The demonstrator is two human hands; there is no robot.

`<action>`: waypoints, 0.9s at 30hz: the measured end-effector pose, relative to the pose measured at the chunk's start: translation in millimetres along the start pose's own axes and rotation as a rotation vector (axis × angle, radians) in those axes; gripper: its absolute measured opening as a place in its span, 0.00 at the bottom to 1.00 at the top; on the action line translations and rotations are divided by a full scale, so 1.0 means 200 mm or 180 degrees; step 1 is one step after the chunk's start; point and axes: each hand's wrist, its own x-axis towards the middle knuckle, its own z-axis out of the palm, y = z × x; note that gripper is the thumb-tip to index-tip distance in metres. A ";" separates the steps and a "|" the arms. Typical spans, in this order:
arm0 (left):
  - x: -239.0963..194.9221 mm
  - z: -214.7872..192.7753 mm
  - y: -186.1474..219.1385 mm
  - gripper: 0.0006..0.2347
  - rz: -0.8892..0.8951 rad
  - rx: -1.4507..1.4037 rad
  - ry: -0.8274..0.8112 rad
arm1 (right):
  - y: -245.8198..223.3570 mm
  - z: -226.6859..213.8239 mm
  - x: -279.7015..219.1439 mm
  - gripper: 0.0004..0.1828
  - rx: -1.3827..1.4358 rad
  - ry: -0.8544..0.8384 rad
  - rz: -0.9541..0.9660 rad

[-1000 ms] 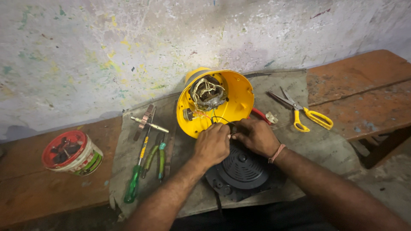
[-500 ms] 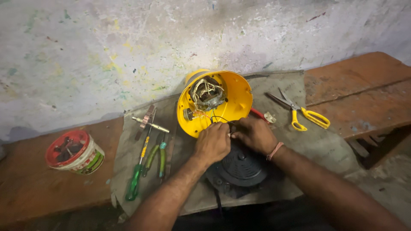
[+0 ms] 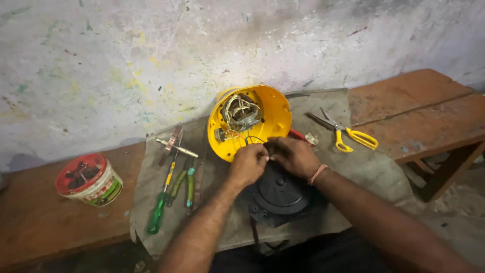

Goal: The person disassembles the base of a yellow blender, removes internal components, and uses pliers to strip a wire before reassembling the bottom plate.

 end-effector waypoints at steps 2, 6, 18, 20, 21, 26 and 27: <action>0.00 -0.01 -0.03 0.06 -0.0222 -0.0284 -0.0017 | 0.01 0.01 -0.02 0.31 -0.0083 0.0036 0.0049; -0.01 -0.01 -0.02 0.05 -0.0320 -0.0437 0.0118 | 0.03 0.01 0.00 0.31 -0.0250 -0.0008 0.0091; 0.00 0.01 -0.10 0.05 -0.0267 -0.0336 0.0283 | -0.17 -0.07 0.05 0.25 -0.0795 0.0544 -0.1220; 0.01 0.03 -0.16 0.06 -0.0213 -0.0444 0.0299 | -0.18 -0.06 0.11 0.21 -0.0949 0.0200 -0.1443; 0.02 0.03 -0.18 0.06 -0.0180 -0.0495 0.0307 | -0.19 -0.04 0.14 0.19 -0.1136 0.0043 -0.1486; 0.04 0.01 -0.22 0.05 -0.0738 -0.1358 0.0075 | -0.16 -0.02 0.17 0.20 -0.1545 -0.0492 -0.1341; 0.04 0.00 -0.20 0.05 -0.0916 -0.1450 0.0005 | -0.15 -0.02 0.17 0.23 -0.1543 -0.0554 -0.1382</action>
